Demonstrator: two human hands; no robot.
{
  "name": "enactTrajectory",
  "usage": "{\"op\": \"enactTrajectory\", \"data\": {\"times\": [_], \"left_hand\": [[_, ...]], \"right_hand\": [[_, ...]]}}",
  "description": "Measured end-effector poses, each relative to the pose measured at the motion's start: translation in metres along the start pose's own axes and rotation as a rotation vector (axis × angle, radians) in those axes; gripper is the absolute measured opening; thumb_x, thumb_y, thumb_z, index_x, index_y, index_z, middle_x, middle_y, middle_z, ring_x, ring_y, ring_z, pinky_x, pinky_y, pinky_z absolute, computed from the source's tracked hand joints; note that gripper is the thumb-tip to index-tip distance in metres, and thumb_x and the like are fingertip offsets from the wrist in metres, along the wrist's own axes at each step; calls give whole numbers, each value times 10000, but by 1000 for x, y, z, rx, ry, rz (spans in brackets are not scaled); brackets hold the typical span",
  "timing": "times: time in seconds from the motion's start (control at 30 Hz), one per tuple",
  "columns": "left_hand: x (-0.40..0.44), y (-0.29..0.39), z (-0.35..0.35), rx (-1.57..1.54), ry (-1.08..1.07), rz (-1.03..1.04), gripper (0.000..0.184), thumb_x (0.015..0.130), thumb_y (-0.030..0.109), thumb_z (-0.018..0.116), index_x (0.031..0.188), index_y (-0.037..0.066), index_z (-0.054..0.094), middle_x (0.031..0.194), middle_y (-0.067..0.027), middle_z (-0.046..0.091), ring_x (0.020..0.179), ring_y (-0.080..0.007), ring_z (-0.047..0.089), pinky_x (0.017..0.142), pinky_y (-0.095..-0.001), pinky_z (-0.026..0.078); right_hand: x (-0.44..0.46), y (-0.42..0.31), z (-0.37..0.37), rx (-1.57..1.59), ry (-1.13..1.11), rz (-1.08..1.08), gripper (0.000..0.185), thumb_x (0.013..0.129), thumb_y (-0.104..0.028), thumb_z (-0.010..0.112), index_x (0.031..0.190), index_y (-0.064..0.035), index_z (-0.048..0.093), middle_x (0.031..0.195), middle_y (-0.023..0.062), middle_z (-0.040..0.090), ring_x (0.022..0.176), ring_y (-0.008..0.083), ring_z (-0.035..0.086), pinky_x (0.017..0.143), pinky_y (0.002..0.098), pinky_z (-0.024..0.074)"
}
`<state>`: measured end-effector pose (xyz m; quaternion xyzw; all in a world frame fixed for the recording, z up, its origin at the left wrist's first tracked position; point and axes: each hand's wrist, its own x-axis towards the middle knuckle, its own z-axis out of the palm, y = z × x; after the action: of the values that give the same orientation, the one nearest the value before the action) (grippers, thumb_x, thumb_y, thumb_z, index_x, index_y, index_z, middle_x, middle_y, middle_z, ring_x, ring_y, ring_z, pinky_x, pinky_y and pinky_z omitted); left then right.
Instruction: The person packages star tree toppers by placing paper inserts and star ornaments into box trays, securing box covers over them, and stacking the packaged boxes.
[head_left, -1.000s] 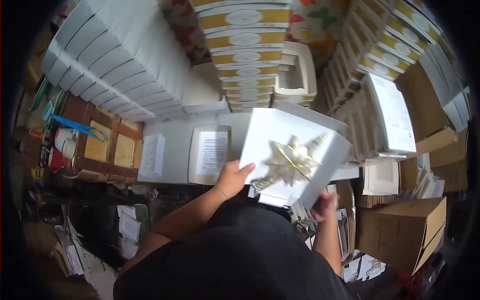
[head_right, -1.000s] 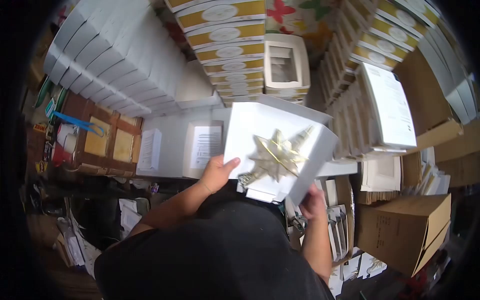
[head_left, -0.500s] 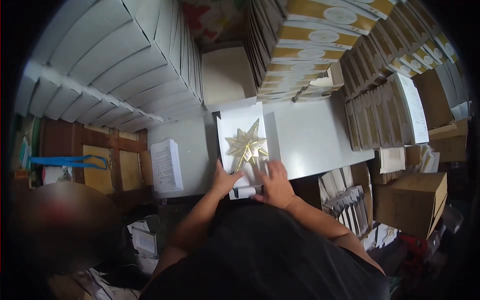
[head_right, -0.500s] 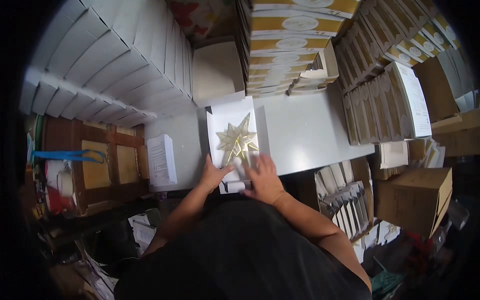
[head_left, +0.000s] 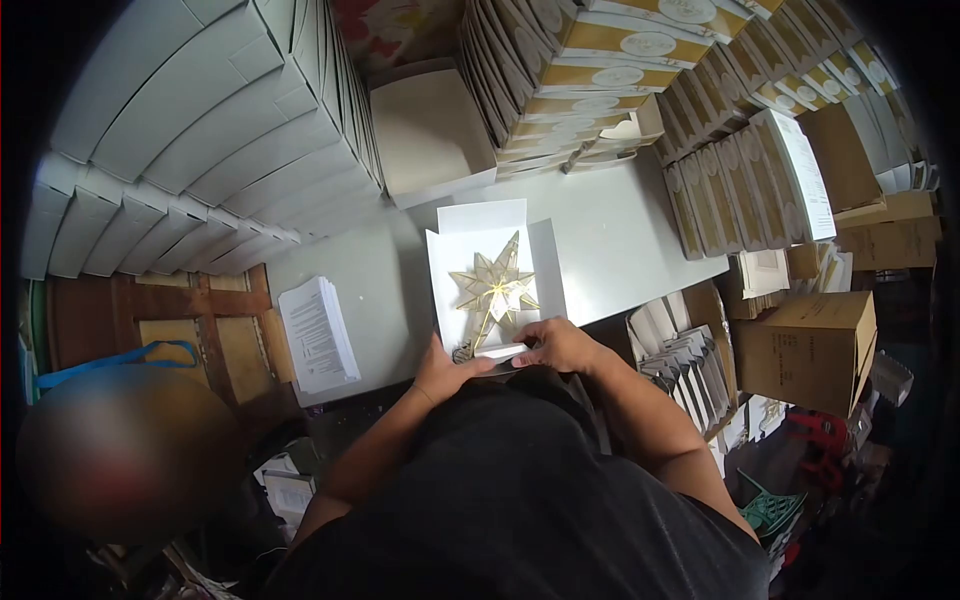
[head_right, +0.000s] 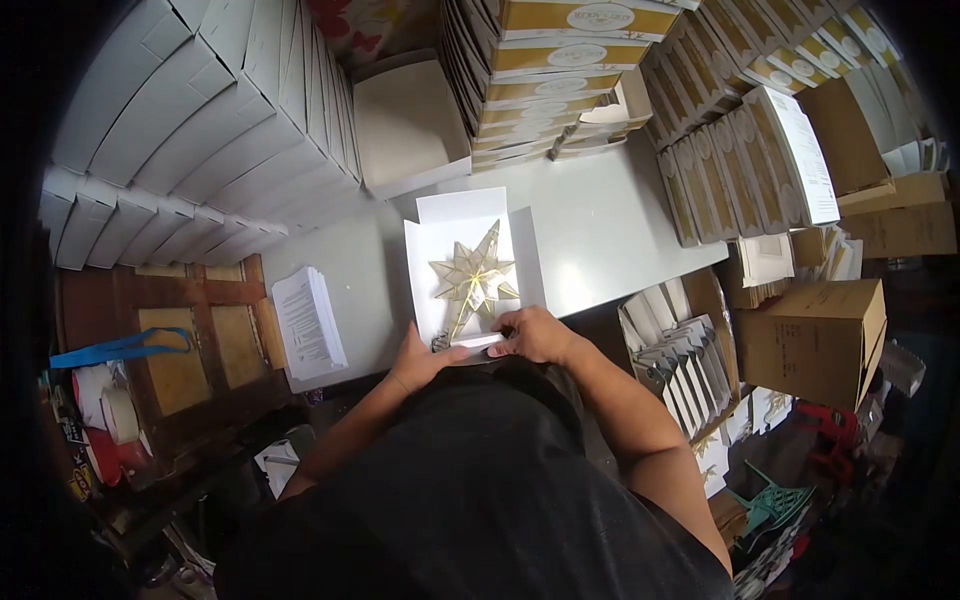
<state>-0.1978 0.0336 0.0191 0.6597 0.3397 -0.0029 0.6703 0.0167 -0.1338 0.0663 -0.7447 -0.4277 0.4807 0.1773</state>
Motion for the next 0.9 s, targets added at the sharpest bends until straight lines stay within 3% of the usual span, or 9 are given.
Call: {"op": "enactTrajectory", "data": {"times": [0.07, 0.2, 0.3, 0.37, 0.4, 0.53, 0.7, 0.77, 0.9], "left_hand": [[2, 5, 3, 23, 25, -32, 988, 759, 257, 915, 1494, -64, 339, 1340, -269, 591, 1197, -361, 636, 1053, -435, 501], [1, 2, 8, -33, 97, -20, 985, 759, 267, 918, 1496, -58, 350, 1350, -263, 591, 1206, -360, 630, 1061, -437, 495], [0, -3, 9, 6, 129, -12, 989, 754, 266, 922, 1498, -54, 355, 1354, -260, 594, 1210, -361, 627, 1065, -437, 492], [-2, -7, 14, 37, 141, -3, 993, 749, 266, 927, 1501, -50, 360, 1359, -257, 597, 1215, -361, 624, 1069, -436, 488], [-3, -3, 17, 41, 151, -9, 993, 749, 266, 927, 1501, -50, 360, 1359, -257, 597, 1215, -361, 624, 1069, -436, 488], [-7, 14, 17, 56, 152, -113, 965, 732, 222, 931, 1480, -65, 393, 1372, -242, 589, 1209, -332, 614, 1070, -418, 479], [-4, 7, 13, 6, 130, -141, 988, 682, 178, 962, 1469, -59, 414, 1373, -230, 598, 1212, -318, 608, 1064, -415, 480], [-13, 8, 13, 11, 135, -138, 994, 671, 169, 967, 1467, -59, 417, 1365, -229, 602, 1209, -316, 608, 1063, -416, 480], [-20, 32, 12, 12, 114, -64, 1012, 639, 140, 984, 1460, -58, 427, 1341, -225, 615, 1203, -311, 607, 1061, -418, 481]], "right_hand": [[2, -4, -10, -10, -72, 12, 470, 835, -223, 801, 1248, -51, 658, 979, 167, 729, 882, 369, 705, 825, 418, 559], [-17, -17, -26, -548, -156, 140, 412, 844, -169, 774, 1227, -62, 666, 997, 171, 729, 884, 315, 701, 820, 398, 558], [-20, -3, -52, -535, -140, 123, 493, 846, -172, 761, 1308, -76, 617, 1053, 154, 712, 903, 307, 693, 828, 403, 561], [-7, 34, -44, -138, 520, -17, 548, 904, -225, 720, 1391, -60, 530, 1204, 193, 650, 997, 321, 674, 839, 418, 559], [2, 43, -39, -132, 513, -25, 548, 904, -225, 720, 1391, -60, 530, 1204, 193, 650, 997, 321, 674, 839, 418, 559], [50, 52, -11, 760, 511, 247, 623, 966, -304, 687, 1462, -21, 438, 1322, 261, 558, 1114, 345, 633, 925, 432, 541], [135, 12, -67, 809, 556, 63, 918, 974, -482, 674, 1611, 5, 226, 1511, 358, 414, 1389, 433, 467, 1145, 472, 423], [136, -4, -97, 929, 377, 143, 1056, 906, -456, 765, 1626, 24, 162, 1494, 378, 414, 1417, 476, 439, 1161, 507, 424], [101, -14, -106, 683, 412, 33, 998, 908, -440, 769, 1589, 42, 220, 1417, 380, 483, 1327, 476, 517, 1116, 503, 463]]}}
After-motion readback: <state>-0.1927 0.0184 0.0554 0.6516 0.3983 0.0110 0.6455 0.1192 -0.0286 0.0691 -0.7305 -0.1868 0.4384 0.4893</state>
